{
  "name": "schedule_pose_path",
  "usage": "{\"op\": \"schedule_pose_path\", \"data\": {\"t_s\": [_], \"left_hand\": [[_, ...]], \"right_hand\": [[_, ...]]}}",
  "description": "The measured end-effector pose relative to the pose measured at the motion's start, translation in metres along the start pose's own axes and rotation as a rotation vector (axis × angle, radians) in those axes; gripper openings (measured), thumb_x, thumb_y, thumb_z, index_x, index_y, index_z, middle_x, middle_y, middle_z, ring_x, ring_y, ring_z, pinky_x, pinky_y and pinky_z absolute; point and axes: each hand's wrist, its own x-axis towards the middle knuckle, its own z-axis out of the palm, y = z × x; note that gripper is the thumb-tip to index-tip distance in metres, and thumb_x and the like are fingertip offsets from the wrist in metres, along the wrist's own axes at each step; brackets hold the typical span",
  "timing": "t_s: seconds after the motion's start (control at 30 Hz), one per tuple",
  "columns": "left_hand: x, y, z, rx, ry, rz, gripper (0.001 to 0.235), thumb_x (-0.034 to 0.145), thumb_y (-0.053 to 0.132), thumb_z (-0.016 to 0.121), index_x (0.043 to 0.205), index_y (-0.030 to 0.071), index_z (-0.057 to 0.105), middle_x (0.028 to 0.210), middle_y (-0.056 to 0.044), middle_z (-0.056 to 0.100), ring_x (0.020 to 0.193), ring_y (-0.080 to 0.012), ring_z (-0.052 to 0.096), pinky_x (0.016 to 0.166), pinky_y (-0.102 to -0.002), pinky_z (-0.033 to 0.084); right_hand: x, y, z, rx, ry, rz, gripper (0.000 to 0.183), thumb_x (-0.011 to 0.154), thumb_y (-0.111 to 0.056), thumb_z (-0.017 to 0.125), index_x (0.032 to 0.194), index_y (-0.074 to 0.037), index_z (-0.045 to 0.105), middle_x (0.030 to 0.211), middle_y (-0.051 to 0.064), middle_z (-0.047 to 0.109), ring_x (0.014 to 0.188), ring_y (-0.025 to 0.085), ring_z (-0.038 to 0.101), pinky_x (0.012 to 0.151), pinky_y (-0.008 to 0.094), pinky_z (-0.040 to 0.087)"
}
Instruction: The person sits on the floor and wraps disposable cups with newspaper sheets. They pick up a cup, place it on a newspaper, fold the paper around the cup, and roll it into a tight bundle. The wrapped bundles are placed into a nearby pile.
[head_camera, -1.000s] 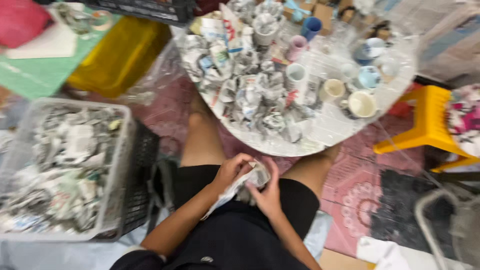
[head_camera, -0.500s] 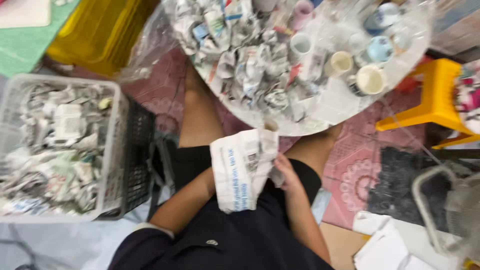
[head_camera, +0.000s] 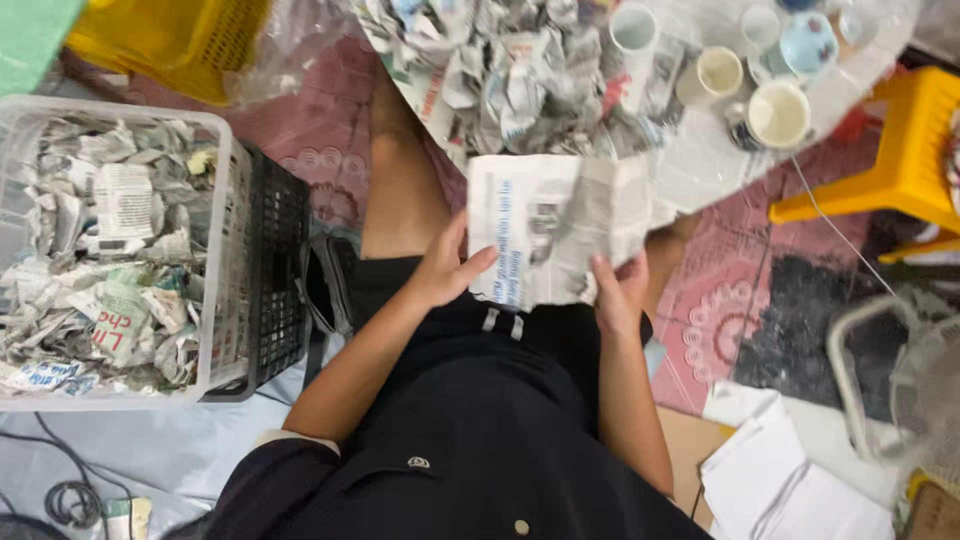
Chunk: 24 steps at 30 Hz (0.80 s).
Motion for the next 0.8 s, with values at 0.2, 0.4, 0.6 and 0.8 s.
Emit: {"op": "schedule_pose_path", "data": {"t_s": [0.2, 0.4, 0.6, 0.8], "left_hand": [[0.014, 0.024, 0.009, 0.148, 0.225, -0.068, 0.029, 0.102, 0.02, 0.064, 0.119, -0.002, 0.069, 0.102, -0.004, 0.075, 0.09, -0.0085, 0.067, 0.08, -0.028, 0.056], [0.002, 0.064, -0.014, 0.342, 0.34, 0.012, 0.027, 0.102, 0.019, 0.064, 0.116, -0.004, 0.069, 0.094, -0.007, 0.074, 0.084, -0.0082, 0.065, 0.075, -0.027, 0.053], [-0.006, 0.1, -0.009, 0.499, 0.313, -0.106, 0.024, 0.1, 0.021, 0.068, 0.103, -0.002, 0.073, 0.079, -0.009, 0.075, 0.068, -0.0108, 0.066, 0.062, -0.029, 0.051], [-0.012, 0.096, 0.023, 0.45, 0.096, -0.166, 0.026, 0.095, 0.023, 0.068, 0.109, 0.001, 0.073, 0.083, -0.01, 0.076, 0.068, -0.0092, 0.07, 0.06, -0.028, 0.056]], "right_hand": [[-0.002, -0.018, 0.015, -0.051, -0.048, -0.035, 0.057, 0.094, 0.0, 0.069, 0.146, 0.001, 0.045, 0.137, 0.01, 0.062, 0.124, 0.019, 0.061, 0.107, 0.035, 0.049], [-0.002, 0.012, 0.017, 0.103, 0.066, 0.194, 0.047, 0.1, -0.015, 0.064, 0.142, 0.001, 0.051, 0.132, 0.01, 0.066, 0.118, 0.018, 0.064, 0.101, 0.034, 0.051], [-0.008, 0.048, 0.018, 0.307, 0.002, 0.282, 0.034, 0.114, -0.024, 0.057, 0.136, -0.005, 0.039, 0.123, 0.012, 0.062, 0.106, 0.023, 0.064, 0.09, 0.041, 0.054], [-0.038, 0.039, 0.056, -0.093, -0.291, 0.091, 0.076, 0.09, -0.015, 0.072, 0.149, -0.016, 0.025, 0.137, 0.007, 0.05, 0.117, 0.022, 0.058, 0.095, 0.037, 0.051]]}}
